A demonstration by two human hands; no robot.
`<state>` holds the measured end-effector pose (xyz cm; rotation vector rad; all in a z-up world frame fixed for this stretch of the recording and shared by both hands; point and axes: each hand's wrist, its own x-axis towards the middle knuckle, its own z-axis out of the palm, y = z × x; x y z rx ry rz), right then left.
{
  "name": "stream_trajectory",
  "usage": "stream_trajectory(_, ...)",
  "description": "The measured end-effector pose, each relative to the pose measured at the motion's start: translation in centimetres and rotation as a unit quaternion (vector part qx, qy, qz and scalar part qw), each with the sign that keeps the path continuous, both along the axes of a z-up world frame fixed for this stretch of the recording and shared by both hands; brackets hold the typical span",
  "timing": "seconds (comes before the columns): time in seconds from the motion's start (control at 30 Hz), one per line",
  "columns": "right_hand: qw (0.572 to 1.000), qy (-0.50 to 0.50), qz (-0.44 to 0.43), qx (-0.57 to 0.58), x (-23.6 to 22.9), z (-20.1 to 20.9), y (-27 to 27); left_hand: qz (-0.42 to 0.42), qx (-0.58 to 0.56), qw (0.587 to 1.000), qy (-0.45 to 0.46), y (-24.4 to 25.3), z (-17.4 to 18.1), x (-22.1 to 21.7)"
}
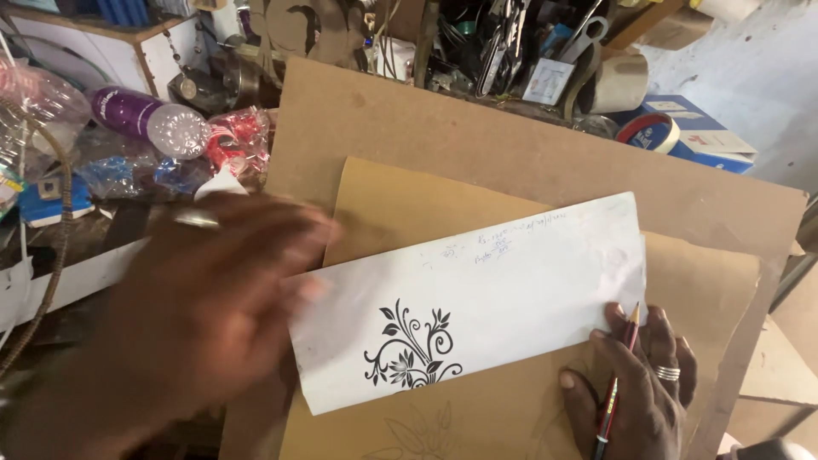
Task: Drawing and tracing an intricate floral design onto a wooden board using a pencil and a paper reference.
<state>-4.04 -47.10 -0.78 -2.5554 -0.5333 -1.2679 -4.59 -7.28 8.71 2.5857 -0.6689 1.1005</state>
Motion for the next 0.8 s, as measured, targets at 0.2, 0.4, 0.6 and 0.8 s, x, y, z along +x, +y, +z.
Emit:
stream_trajectory(0.2, 1.000, 0.009, 0.000, 0.004, 0.3, 1.3, 0.5, -0.209, 0.088, 0.973, 0.035, -9.5, 0.5, 0.9)
stream_trajectory(0.4, 0.999, -0.038, 0.010, -0.010, 1.9, 2.7, 0.1, -0.256, 0.095, 0.961, 0.031, -13.0, 0.1, 3.8)
stream_trajectory(0.6, 0.999, -0.043, 0.004, 0.005, 2.7, 3.1, -0.6, -0.261, 0.085, 0.962, -0.005, -13.5, 0.5, 6.3)
stream_trajectory(0.8, 0.980, -0.031, 0.108, 0.164, 1.1, 2.2, -1.4, -0.259, 0.094, 0.961, -0.020, -13.4, 2.3, 8.1)
